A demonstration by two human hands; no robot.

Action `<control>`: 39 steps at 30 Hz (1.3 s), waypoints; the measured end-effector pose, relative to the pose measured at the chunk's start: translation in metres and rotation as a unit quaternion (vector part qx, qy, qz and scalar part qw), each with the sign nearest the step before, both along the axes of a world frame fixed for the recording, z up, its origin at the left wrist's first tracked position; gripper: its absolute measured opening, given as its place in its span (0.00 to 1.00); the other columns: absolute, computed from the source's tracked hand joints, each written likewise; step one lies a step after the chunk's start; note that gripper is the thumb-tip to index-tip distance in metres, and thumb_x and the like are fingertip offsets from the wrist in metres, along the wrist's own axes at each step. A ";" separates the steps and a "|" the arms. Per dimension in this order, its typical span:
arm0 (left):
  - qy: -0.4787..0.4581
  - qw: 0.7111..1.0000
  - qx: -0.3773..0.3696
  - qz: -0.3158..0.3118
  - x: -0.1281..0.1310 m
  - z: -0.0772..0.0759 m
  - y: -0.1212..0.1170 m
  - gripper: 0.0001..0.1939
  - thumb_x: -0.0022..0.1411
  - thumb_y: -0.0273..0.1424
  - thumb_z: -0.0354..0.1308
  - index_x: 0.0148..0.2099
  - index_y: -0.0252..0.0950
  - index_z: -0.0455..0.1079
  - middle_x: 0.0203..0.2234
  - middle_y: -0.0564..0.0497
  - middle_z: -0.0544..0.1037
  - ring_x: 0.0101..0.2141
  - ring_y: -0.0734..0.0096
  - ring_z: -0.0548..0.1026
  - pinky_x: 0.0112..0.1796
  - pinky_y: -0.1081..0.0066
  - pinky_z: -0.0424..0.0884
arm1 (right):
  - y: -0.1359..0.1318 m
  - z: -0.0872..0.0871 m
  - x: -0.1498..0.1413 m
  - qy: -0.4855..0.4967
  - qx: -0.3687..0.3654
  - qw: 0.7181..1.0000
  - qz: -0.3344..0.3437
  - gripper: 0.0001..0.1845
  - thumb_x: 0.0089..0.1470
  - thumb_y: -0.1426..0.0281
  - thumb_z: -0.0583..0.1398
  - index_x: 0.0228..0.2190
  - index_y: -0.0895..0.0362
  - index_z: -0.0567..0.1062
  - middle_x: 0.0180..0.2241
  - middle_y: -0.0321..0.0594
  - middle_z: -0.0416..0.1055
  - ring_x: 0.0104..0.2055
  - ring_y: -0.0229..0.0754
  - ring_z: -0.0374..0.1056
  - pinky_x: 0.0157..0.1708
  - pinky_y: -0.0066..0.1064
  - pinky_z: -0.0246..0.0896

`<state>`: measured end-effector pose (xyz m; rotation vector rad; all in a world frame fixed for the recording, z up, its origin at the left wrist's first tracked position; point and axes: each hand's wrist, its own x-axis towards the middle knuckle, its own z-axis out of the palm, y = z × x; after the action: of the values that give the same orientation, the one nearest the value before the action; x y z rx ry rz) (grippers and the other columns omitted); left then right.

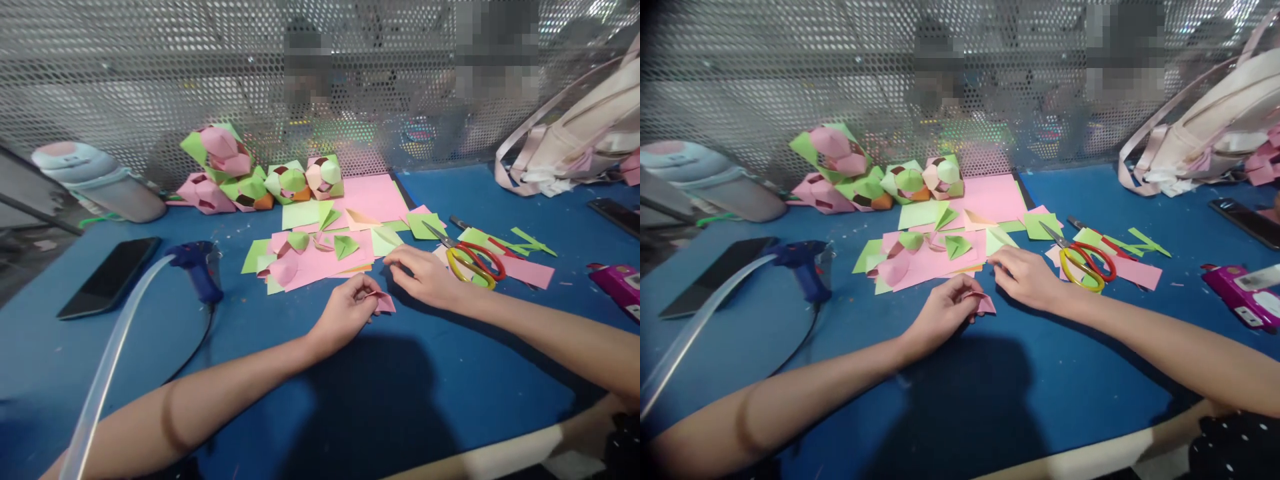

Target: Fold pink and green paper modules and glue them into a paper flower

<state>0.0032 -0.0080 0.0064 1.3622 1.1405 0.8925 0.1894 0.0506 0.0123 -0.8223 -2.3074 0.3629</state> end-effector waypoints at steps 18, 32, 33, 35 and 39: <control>-0.009 0.999 0.011 -0.032 -0.010 -0.008 0.006 0.05 0.51 0.23 0.52 0.33 0.35 0.66 0.21 0.56 0.72 0.20 0.78 0.69 0.23 0.77 0.65 | 0.090 -0.014 -0.077 0.004 -0.167 0.986 0.021 0.05 0.48 0.74 0.57 0.22 0.59 0.70 0.19 0.31 0.64 0.22 0.33 0.59 0.23 0.26 0.53; -0.081 0.995 -0.002 0.052 -0.013 0.006 0.010 0.03 0.54 0.27 0.56 0.33 0.34 0.66 0.25 0.55 0.73 0.19 0.79 0.71 0.26 0.74 0.67 | 0.031 -0.012 -0.018 0.088 -0.270 0.959 -0.017 0.02 0.51 0.71 0.57 0.30 0.57 0.70 0.24 0.32 0.65 0.25 0.33 0.58 0.25 0.27 0.53; -0.074 0.995 -0.002 0.060 -0.014 0.007 0.011 0.03 0.55 0.28 0.56 0.33 0.34 0.67 0.24 0.56 0.72 0.19 0.78 0.70 0.26 0.74 0.67 | 0.027 -0.013 -0.018 0.094 -0.269 0.958 -0.023 0.02 0.52 0.71 0.57 0.30 0.57 0.70 0.24 0.31 0.64 0.25 0.33 0.57 0.24 0.27 0.52; -0.059 0.996 -0.008 0.071 -0.013 0.007 0.011 0.04 0.56 0.29 0.57 0.34 0.34 0.67 0.18 0.57 0.70 0.19 0.78 0.69 0.26 0.75 0.65 | 0.020 -0.012 -0.020 0.105 -0.256 0.960 -0.034 0.02 0.52 0.71 0.58 0.30 0.57 0.71 0.23 0.31 0.64 0.25 0.33 0.58 0.25 0.27 0.52; -0.065 0.993 -0.017 0.094 -0.013 0.005 0.012 0.06 0.57 0.31 0.58 0.34 0.34 0.65 0.16 0.58 0.70 0.19 0.78 0.68 0.26 0.76 0.64 | 0.012 -0.009 -0.026 0.121 -0.238 0.963 -0.048 0.03 0.53 0.70 0.59 0.30 0.57 0.72 0.25 0.32 0.65 0.26 0.33 0.59 0.27 0.27 0.54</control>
<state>-0.0097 0.0041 0.0116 1.1649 1.1925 1.0764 0.1633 0.0624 0.0030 -1.0471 -1.9660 0.9445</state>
